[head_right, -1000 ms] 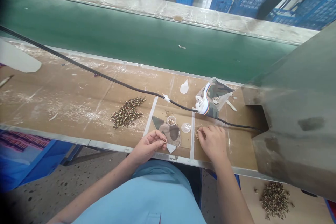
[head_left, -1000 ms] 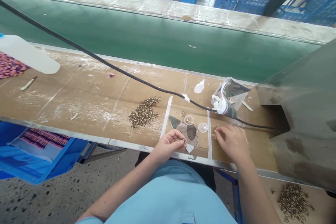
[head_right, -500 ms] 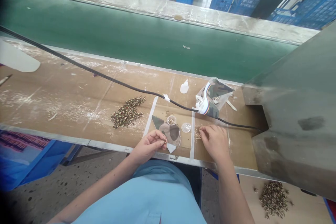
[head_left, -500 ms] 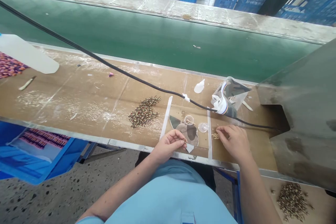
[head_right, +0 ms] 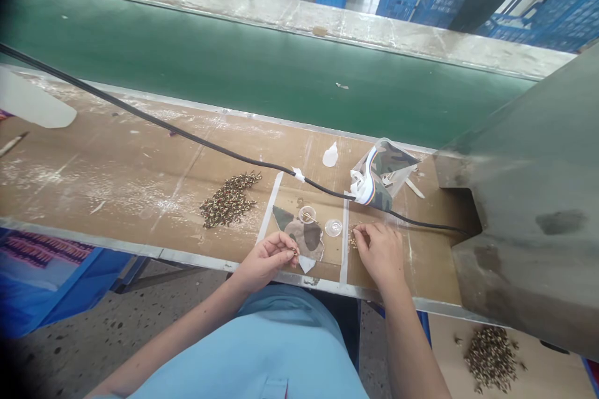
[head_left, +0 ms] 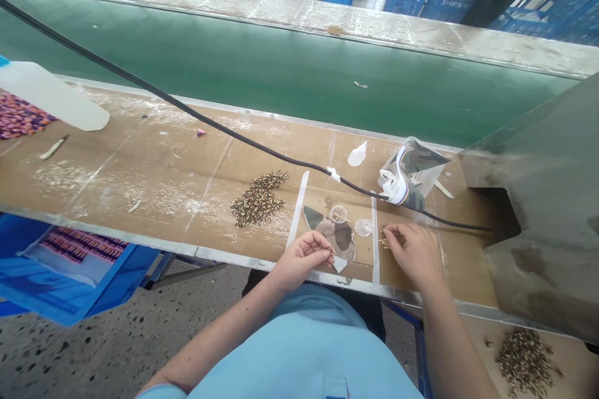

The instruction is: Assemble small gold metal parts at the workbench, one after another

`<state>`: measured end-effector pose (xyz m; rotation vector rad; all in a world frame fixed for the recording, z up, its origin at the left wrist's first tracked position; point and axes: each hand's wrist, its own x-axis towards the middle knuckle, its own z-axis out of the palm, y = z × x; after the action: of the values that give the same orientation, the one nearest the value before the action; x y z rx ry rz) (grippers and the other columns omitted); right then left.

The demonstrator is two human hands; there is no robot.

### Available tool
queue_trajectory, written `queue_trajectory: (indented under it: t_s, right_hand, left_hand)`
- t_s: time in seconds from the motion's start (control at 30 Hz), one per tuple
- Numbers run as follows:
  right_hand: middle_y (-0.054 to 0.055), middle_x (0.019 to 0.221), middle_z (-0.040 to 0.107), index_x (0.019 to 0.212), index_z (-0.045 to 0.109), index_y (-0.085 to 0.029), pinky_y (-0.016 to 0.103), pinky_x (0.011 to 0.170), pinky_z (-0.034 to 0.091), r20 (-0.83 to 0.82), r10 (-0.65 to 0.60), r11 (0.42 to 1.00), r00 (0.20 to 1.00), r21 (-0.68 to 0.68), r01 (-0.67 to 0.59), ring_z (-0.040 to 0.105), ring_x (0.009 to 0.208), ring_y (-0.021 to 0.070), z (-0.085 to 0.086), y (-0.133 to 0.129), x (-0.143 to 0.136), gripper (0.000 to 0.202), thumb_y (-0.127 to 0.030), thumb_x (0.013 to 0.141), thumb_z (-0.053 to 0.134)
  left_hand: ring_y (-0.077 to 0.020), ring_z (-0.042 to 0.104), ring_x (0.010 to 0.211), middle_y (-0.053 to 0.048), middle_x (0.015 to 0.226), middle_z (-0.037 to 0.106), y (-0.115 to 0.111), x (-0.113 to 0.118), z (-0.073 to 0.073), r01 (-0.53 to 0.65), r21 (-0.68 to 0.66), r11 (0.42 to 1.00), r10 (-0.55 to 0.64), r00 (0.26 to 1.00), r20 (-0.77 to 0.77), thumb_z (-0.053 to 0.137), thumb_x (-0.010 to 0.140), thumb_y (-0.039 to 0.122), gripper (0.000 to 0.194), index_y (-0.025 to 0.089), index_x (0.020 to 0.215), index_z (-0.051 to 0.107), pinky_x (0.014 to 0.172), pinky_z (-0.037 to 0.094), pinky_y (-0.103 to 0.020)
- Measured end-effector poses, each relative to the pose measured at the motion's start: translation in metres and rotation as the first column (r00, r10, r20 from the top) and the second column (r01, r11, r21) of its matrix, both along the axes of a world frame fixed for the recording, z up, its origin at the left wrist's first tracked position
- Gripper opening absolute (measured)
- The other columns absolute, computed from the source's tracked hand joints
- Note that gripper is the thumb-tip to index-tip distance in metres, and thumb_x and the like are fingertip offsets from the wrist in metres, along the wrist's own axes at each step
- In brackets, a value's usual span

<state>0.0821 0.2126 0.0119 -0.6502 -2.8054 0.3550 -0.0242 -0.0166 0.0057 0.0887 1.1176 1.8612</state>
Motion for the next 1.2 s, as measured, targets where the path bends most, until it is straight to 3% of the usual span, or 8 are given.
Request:
queue_trajectory:
  t_s: [0.4, 0.73, 0.9, 1.0, 1.2]
  right_hand:
    - [0.004, 0.070, 0.067, 0.072, 0.065, -0.023, 0.033, 0.066, 0.031, -0.012, 0.038, 0.999, 0.999, -0.037, -0.038, 0.057, 0.070, 0.0202, -0.005, -0.003, -0.002, 0.039, -0.045, 0.089, 0.038]
    - [0.003, 0.068, 0.065, 0.071, 0.064, -0.022, 0.032, 0.070, 0.030, -0.046, 0.101, 0.995, 0.994, 0.022, -0.100, 0.056, 0.069, 0.0184, -0.005, -0.007, -0.006, 0.034, -0.038, 0.089, 0.041]
    - [0.003, 0.067, 0.066, 0.070, 0.064, -0.021, 0.032, 0.068, 0.033, -0.093, 0.126, 0.991, 0.988, 0.052, -0.121, 0.058, 0.067, 0.0178, -0.001, -0.005, -0.001, 0.035, -0.039, 0.091, 0.041]
    - [0.003, 0.071, 0.067, 0.073, 0.064, -0.021, 0.030, 0.065, 0.037, -0.179, 0.157, 0.988, 0.971, 0.044, -0.151, 0.059, 0.067, 0.0164, 0.008, -0.019, 0.006, 0.032, -0.039, 0.091, 0.044]
    - [0.000, 0.076, 0.065, 0.081, 0.063, -0.021, 0.021, 0.054, 0.042, -0.313, 0.287, 0.943, 0.906, -0.073, -0.324, 0.057, 0.059, 0.0090, 0.020, -0.073, 0.000, 0.018, -0.029, 0.091, 0.050]
  left_hand:
    - [-0.0097, 0.059, 0.061, 0.000, 0.069, 0.061, 0.000, 0.000, -0.003, 0.006, 0.006, 1.000, -0.006, 1.000, -0.004, 0.080, 0.063, 0.032, 0.031, 0.014, 0.076, 0.058, 0.065, 0.047, -0.025]
    - [-0.0093, 0.061, 0.062, 0.001, 0.070, 0.062, -0.001, 0.001, -0.003, -0.004, 0.010, 1.000, 0.004, 1.000, 0.002, 0.081, 0.063, 0.032, 0.031, 0.014, 0.075, 0.058, 0.066, 0.048, -0.024]
    - [-0.0139, 0.066, 0.069, 0.000, 0.071, 0.063, 0.000, 0.002, -0.003, -0.008, 0.026, 1.000, 0.008, 1.000, -0.002, 0.079, 0.065, 0.031, 0.030, 0.015, 0.076, 0.057, 0.067, 0.051, -0.026]
    - [-0.0186, 0.069, 0.079, -0.001, 0.071, 0.064, 0.001, 0.003, 0.000, -0.012, 0.043, 0.999, 0.011, 1.000, 0.018, 0.079, 0.066, 0.031, 0.030, 0.015, 0.076, 0.056, 0.074, 0.053, -0.030]
    - [-0.0224, 0.069, 0.092, -0.001, 0.073, 0.065, 0.004, 0.004, 0.003, -0.032, 0.059, 0.998, 0.029, 0.998, 0.052, 0.080, 0.065, 0.030, 0.032, 0.014, 0.077, 0.056, 0.088, 0.050, -0.036]
